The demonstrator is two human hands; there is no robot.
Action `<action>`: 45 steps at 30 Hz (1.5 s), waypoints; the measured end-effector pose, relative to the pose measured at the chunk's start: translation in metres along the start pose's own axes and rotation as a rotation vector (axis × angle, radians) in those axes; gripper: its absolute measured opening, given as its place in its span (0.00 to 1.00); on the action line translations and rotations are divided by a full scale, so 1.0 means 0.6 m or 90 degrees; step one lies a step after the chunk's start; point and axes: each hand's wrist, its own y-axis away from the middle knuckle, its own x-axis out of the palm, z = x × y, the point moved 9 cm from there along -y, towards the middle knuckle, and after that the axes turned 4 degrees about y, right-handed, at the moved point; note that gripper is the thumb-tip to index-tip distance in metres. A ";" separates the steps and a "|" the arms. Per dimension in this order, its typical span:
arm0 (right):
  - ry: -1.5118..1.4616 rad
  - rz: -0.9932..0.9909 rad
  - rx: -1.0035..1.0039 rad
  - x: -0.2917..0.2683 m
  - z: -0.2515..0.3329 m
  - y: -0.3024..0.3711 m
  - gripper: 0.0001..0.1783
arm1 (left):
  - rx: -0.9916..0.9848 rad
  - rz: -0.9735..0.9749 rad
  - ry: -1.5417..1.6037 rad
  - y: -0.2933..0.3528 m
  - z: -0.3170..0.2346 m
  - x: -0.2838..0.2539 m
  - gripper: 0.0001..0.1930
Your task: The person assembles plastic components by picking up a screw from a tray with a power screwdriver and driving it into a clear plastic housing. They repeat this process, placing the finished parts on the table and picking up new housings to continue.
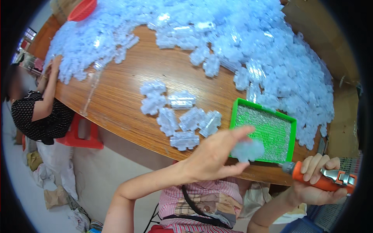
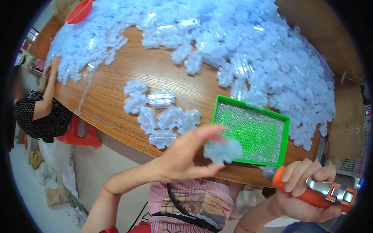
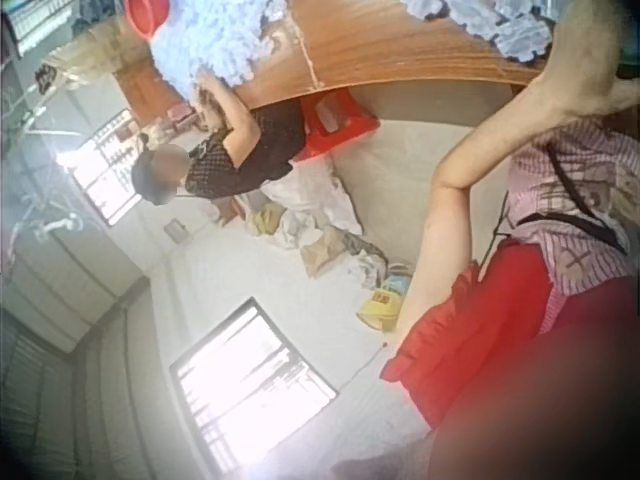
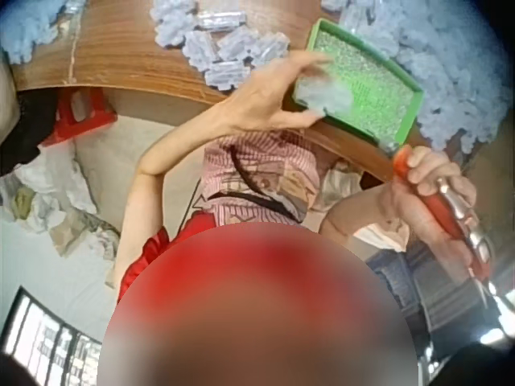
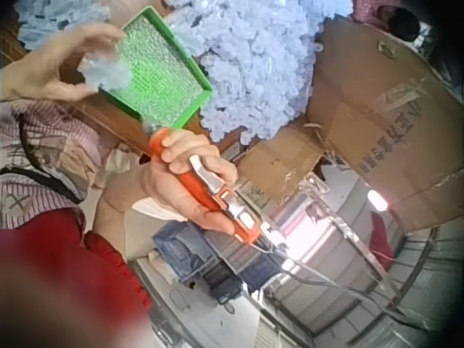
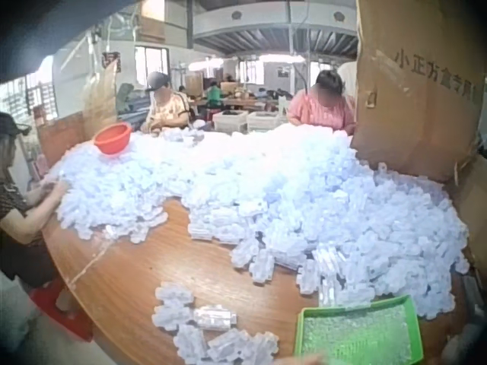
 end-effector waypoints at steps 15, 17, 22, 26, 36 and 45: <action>0.099 -0.113 -0.004 -0.062 -0.035 0.008 0.43 | -0.176 0.116 -0.355 -0.048 0.061 -0.236 0.27; 0.105 -0.111 0.014 -0.057 -0.041 0.010 0.44 | -0.142 -0.003 -0.382 -0.091 0.095 -0.276 0.23; 0.103 -0.122 -0.004 -0.036 -0.047 0.011 0.44 | -0.341 -0.143 -0.403 -0.185 0.214 -0.293 0.29; 0.084 -0.130 0.001 -0.044 -0.054 0.011 0.44 | -0.366 -0.083 -0.451 -0.195 0.246 -0.285 0.29; 0.071 -0.127 0.003 -0.058 -0.059 0.013 0.45 | 0.022 -0.119 -0.298 -0.126 0.029 -0.195 0.23; 0.068 -0.100 0.035 -0.051 -0.077 0.016 0.42 | -0.056 0.030 -0.243 -0.065 -0.052 -0.109 0.23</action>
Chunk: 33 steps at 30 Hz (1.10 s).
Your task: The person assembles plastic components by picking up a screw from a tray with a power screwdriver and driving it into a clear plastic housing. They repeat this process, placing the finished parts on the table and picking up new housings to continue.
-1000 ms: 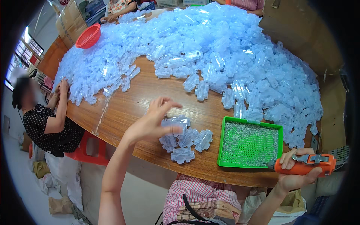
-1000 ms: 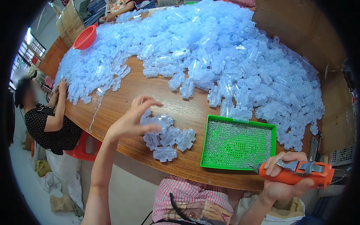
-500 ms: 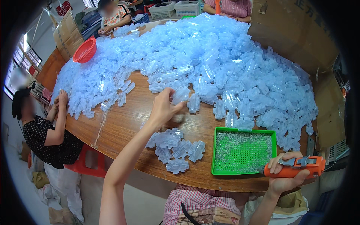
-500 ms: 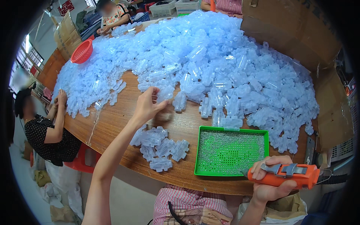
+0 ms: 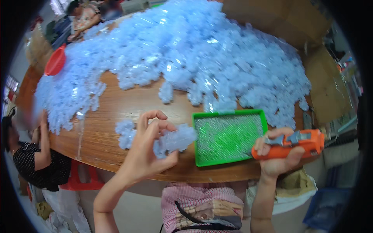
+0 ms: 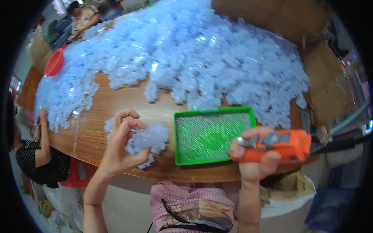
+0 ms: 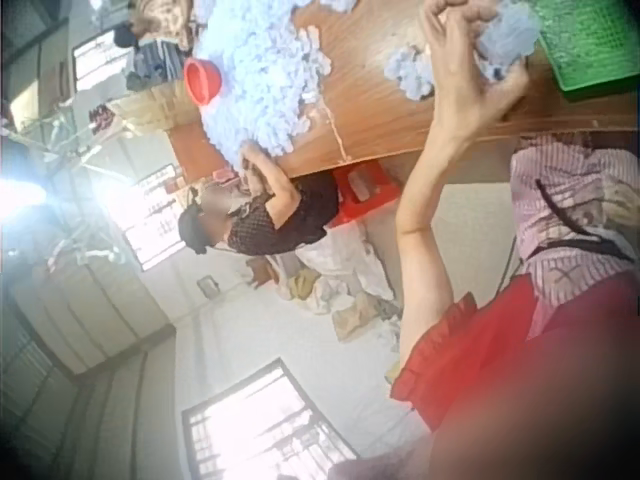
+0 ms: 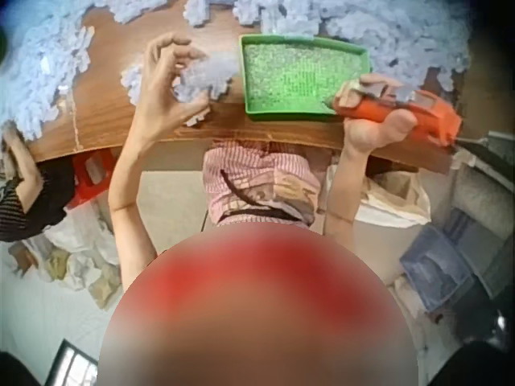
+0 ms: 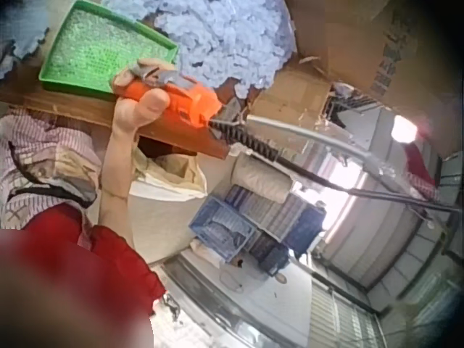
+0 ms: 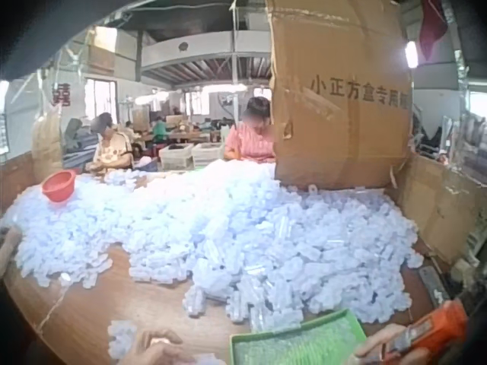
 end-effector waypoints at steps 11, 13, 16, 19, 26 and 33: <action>0.029 0.018 0.007 0.017 -0.063 -0.008 0.47 | 0.185 0.326 -0.241 0.035 -0.060 0.170 0.23; -0.013 0.037 0.024 0.023 -0.074 -0.004 0.49 | 0.201 0.295 -0.180 0.036 -0.055 0.196 0.25; -0.075 0.071 0.037 0.030 -0.086 0.002 0.49 | 0.166 0.257 -0.096 0.041 -0.030 0.214 0.26; -0.109 0.074 0.040 0.029 -0.095 0.001 0.51 | 0.130 0.184 0.011 0.050 -0.021 0.209 0.28; -0.139 0.087 0.046 0.041 -0.107 0.000 0.52 | 0.163 -0.009 0.103 0.078 -0.014 0.218 0.36; -0.108 0.102 0.052 0.044 -0.111 -0.003 0.52 | 0.193 0.028 0.074 0.067 -0.014 0.223 0.40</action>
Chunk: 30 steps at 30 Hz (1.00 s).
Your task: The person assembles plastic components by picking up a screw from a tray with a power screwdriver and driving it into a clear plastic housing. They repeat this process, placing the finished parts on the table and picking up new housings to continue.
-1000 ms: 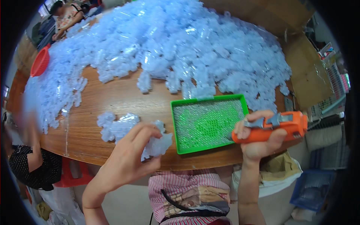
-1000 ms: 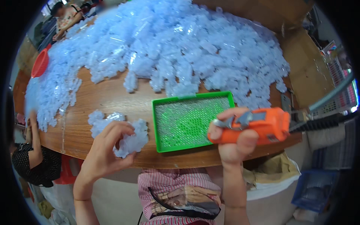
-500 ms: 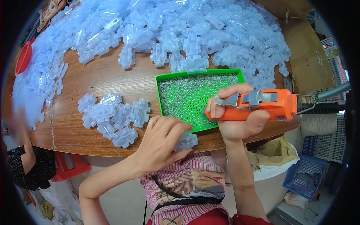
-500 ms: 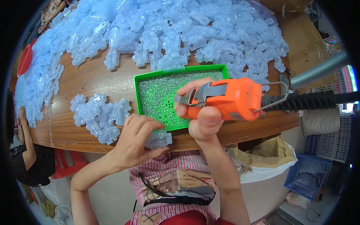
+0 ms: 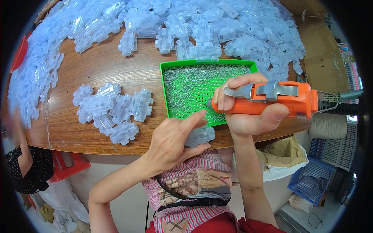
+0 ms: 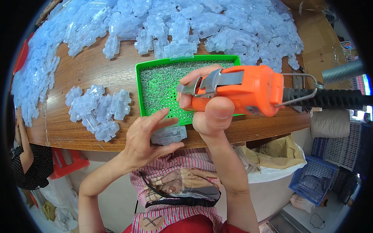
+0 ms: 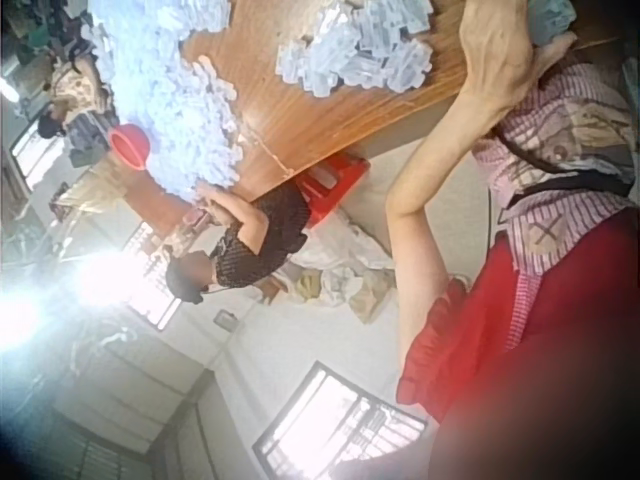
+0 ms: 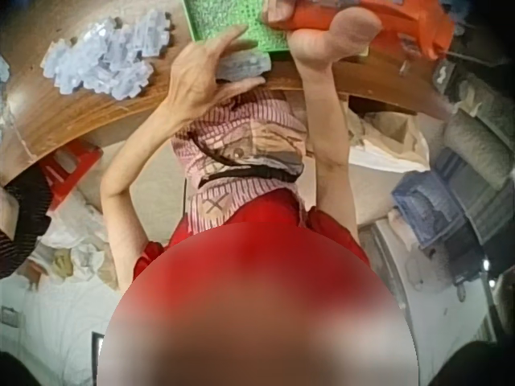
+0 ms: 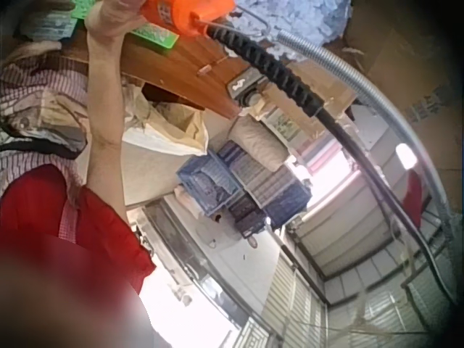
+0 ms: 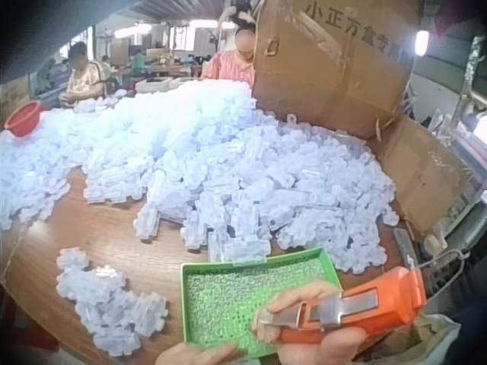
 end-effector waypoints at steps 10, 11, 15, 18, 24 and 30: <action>0.065 0.011 -0.025 0.010 0.010 0.010 0.51 | -0.045 -0.061 -0.013 0.016 0.015 -0.005 0.43; 0.049 0.026 -0.029 0.013 0.009 0.009 0.51 | -0.059 -0.069 0.010 0.019 0.021 -0.006 0.43; 0.070 0.117 -0.121 0.049 0.099 0.022 0.49 | -0.061 -0.086 0.013 0.021 0.024 -0.007 0.42; 0.081 0.212 -0.179 0.088 0.157 0.050 0.42 | -0.024 -0.119 0.014 0.012 0.012 -0.021 0.35; 0.131 0.276 -0.236 0.121 0.149 0.078 0.41 | -0.056 -0.087 0.045 0.014 0.025 -0.014 0.40; 0.144 0.288 -0.204 0.129 0.137 0.075 0.42 | -0.068 -0.062 0.056 0.014 0.024 -0.011 0.39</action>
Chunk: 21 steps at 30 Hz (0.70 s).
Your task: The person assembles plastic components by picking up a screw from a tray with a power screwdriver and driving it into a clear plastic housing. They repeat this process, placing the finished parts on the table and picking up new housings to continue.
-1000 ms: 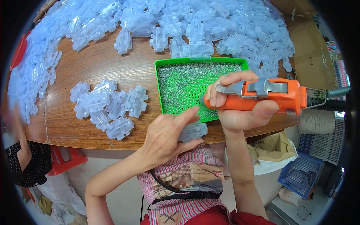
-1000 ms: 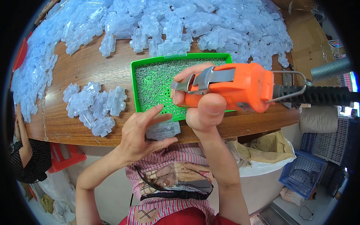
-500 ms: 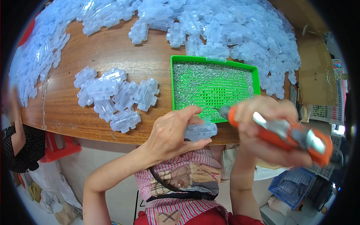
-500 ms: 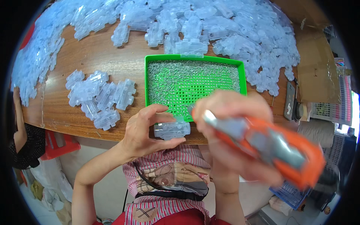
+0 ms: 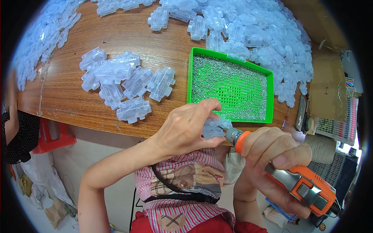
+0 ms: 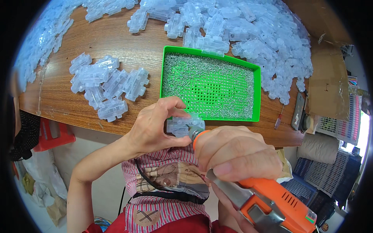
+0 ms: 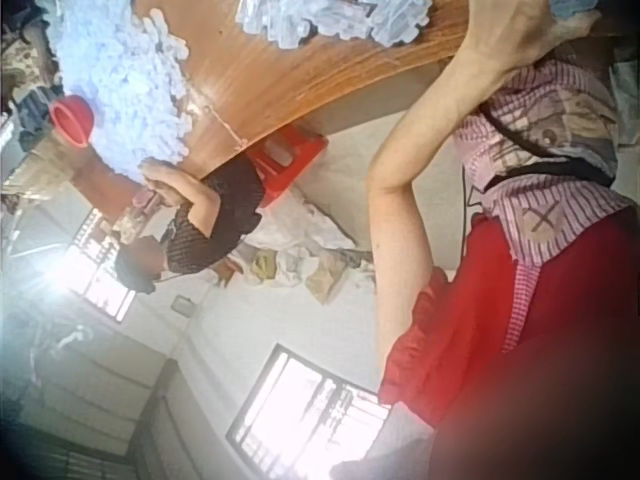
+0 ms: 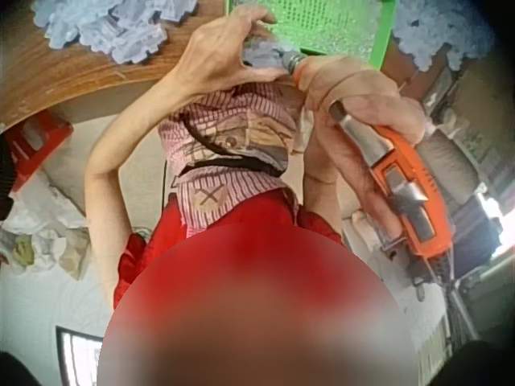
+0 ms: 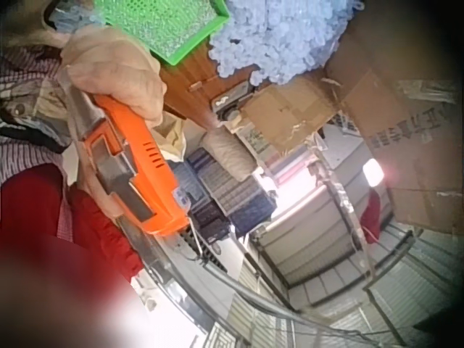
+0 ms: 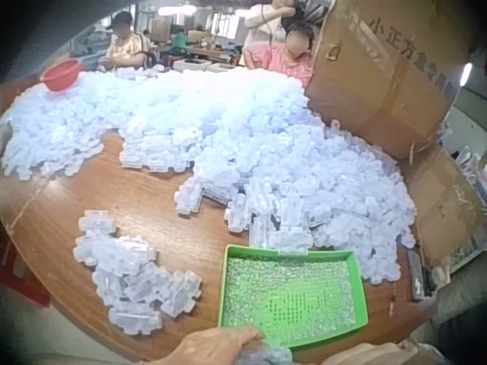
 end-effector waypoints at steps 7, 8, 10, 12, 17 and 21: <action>0.007 0.031 0.035 0.014 -0.012 0.005 0.28 | 0.010 -0.008 0.019 0.000 -0.003 0.000 0.38; -0.002 0.039 0.050 0.015 -0.013 0.006 0.22 | 0.011 -0.009 0.022 0.001 -0.003 0.000 0.38; -0.019 0.058 0.080 0.015 -0.019 0.006 0.12 | 0.011 -0.013 0.025 0.002 -0.001 0.000 0.37; -0.034 0.093 0.070 0.018 -0.023 0.002 0.12 | 0.009 -0.012 0.022 0.003 0.000 0.000 0.38; 0.007 0.021 0.067 0.022 -0.015 0.004 0.12 | 0.033 -0.014 0.003 -0.001 -0.007 -0.005 0.33; 0.028 0.018 -0.006 0.029 -0.021 -0.005 0.46 | 0.049 -0.031 -0.002 0.007 -0.007 -0.003 0.31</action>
